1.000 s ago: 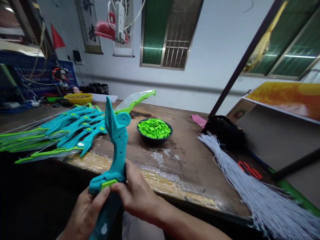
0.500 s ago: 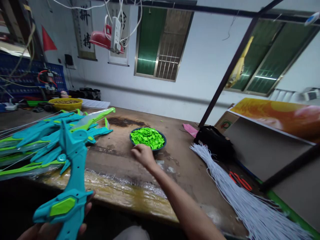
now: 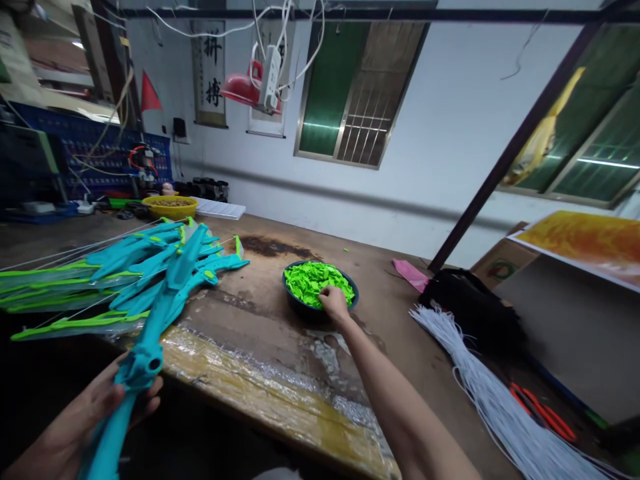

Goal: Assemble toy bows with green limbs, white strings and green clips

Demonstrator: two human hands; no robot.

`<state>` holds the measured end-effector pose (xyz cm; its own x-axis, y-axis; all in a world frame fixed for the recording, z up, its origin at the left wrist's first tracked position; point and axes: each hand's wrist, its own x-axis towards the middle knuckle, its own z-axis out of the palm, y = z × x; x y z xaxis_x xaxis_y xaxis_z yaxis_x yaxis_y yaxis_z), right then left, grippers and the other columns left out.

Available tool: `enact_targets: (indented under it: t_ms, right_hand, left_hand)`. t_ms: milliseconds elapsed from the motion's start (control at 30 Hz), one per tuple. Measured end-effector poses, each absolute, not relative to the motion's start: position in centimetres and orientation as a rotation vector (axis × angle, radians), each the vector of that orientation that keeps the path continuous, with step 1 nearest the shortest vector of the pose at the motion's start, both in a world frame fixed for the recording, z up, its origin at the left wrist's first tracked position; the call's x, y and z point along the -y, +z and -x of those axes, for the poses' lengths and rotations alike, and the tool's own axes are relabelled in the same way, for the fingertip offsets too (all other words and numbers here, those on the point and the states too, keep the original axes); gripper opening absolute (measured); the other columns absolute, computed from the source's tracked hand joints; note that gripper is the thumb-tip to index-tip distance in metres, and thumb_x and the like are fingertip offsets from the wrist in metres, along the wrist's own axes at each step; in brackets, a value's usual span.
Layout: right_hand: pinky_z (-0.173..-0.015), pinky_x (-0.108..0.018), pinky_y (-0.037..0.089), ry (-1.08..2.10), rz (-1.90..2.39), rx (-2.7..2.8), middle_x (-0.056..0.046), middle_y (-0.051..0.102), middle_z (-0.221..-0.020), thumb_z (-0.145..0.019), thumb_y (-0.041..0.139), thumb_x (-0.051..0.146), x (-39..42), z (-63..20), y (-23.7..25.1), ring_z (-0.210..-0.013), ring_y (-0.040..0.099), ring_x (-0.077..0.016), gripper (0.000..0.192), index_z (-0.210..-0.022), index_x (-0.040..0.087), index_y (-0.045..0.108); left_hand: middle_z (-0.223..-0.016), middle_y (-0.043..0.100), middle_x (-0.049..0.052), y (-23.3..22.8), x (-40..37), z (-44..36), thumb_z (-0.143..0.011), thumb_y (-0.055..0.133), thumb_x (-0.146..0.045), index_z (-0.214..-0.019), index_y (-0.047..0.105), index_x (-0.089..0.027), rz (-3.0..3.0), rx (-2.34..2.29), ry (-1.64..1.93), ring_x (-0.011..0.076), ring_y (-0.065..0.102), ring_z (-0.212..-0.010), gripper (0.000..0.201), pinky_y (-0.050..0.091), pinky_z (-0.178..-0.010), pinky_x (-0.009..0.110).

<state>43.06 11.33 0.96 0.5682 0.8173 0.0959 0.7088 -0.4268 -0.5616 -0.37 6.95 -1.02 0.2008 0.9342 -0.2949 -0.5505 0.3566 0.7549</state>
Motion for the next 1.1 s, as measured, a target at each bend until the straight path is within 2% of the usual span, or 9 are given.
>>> enact_targets:
  t_ms: [133,267,333,400,500,600,767,933,1100]
  right_hand:
    - [-0.063,-0.027,0.058,0.304,1.975,1.267,-0.002,0.068,-0.091,-0.101,0.062,0.035,-10.0,-40.2,2.8,-0.070,0.066,-0.0122,0.023,-0.106,0.013,0.065]
    - [-0.046,-0.022,0.049,0.320,1.618,1.449,0.004,0.061,-0.063,-0.100,0.060,0.040,-6.6,-33.5,4.7,-0.047,0.057,-0.0107,0.027,-0.093,0.014,0.065]
    - [-0.051,-0.026,0.053,0.262,1.448,1.541,0.000,0.065,-0.066,-0.098,0.059,0.039,-4.1,-29.9,5.5,-0.055,0.063,-0.0147,0.025,-0.088,0.016,0.064]
    - [-0.068,-0.031,0.058,0.173,1.309,1.617,-0.007,0.071,-0.085,-0.097,0.058,0.033,-1.5,-26.9,6.1,-0.076,0.069,-0.0188,0.019,-0.085,0.019,0.063]
    - [-0.085,-0.036,0.057,-0.139,1.122,1.858,-0.013,0.071,-0.111,-0.100,0.049,0.018,1.6,-24.0,6.5,-0.101,0.067,-0.0231,0.016,-0.095,0.019,0.064]
    - [-0.084,-0.039,0.058,-0.419,1.064,2.095,-0.016,0.070,-0.113,-0.101,0.042,0.010,3.2,-23.1,6.6,-0.099,0.067,-0.0248,0.020,-0.106,0.016,0.061]
    - [-0.084,-0.038,0.059,-0.426,1.070,2.194,-0.016,0.070,-0.114,-0.104,0.042,0.011,4.4,-23.3,7.5,-0.101,0.065,-0.0243,0.020,-0.112,0.015,0.059]
    - [-0.068,-0.033,0.055,-0.423,0.997,2.052,-0.009,0.069,-0.094,-0.103,0.049,0.014,4.9,-22.7,8.2,-0.081,0.061,-0.0195,0.013,-0.101,0.016,0.061]
    - [-0.075,-0.036,0.057,-0.459,0.972,2.053,-0.011,0.068,-0.096,-0.102,0.049,0.014,4.7,-22.6,8.0,-0.089,0.059,-0.0218,0.014,-0.097,0.017,0.062]
  left_hand:
    - [-0.098,0.080,0.010,1.5,-5.8,-1.9,-0.053,0.097,-0.026,-0.129,0.057,-0.020,-0.637,-0.814,1.146,0.0310,0.077,-0.078,0.086,0.065,-0.064,0.036]
    - [-0.097,0.079,0.010,2.5,-4.2,-4.8,-0.066,0.092,-0.029,-0.139,0.047,-0.017,-0.715,-0.739,1.117,0.0262,0.076,-0.077,0.086,0.062,-0.065,0.032]
    - [-0.097,0.078,0.009,2.6,-3.5,-5.9,-0.073,0.088,-0.030,-0.138,0.046,-0.015,-0.745,-0.712,1.091,0.0227,0.075,-0.077,0.079,0.060,-0.066,0.029]
    - [-0.100,0.077,0.011,2.4,-2.8,-6.8,-0.077,0.085,-0.031,-0.134,0.046,-0.013,-0.769,-0.670,1.080,0.0232,0.074,-0.081,0.072,0.059,-0.071,0.031]
    - [-0.110,0.076,0.013,2.3,-1.9,-7.4,-0.082,0.081,-0.032,-0.133,0.044,-0.015,-0.820,-0.612,1.080,0.0267,0.073,-0.096,0.066,0.058,-0.082,0.035]
    - [-0.119,0.073,0.012,2.1,-1.2,-7.4,-0.086,0.078,-0.034,-0.133,0.043,-0.019,-0.883,-0.600,1.085,0.0270,0.070,-0.109,0.061,0.054,-0.092,0.036]
    - [-0.127,0.070,0.012,2.3,-0.3,-7.2,-0.088,0.075,-0.037,-0.132,0.045,-0.020,-0.926,-0.596,1.083,0.0272,0.065,-0.118,0.057,0.053,-0.095,0.035]
    - [-0.130,0.069,0.011,2.7,0.3,-7.2,-0.090,0.072,-0.039,-0.135,0.042,-0.021,-0.936,-0.557,1.037,0.0268,0.065,-0.117,0.056,0.052,-0.096,0.036]
    - [-0.130,0.068,0.009,3.1,0.5,-7.1,-0.092,0.069,-0.041,-0.134,0.042,-0.023,-0.951,-0.538,1.025,0.0243,0.064,-0.118,0.053,0.049,-0.099,0.034]
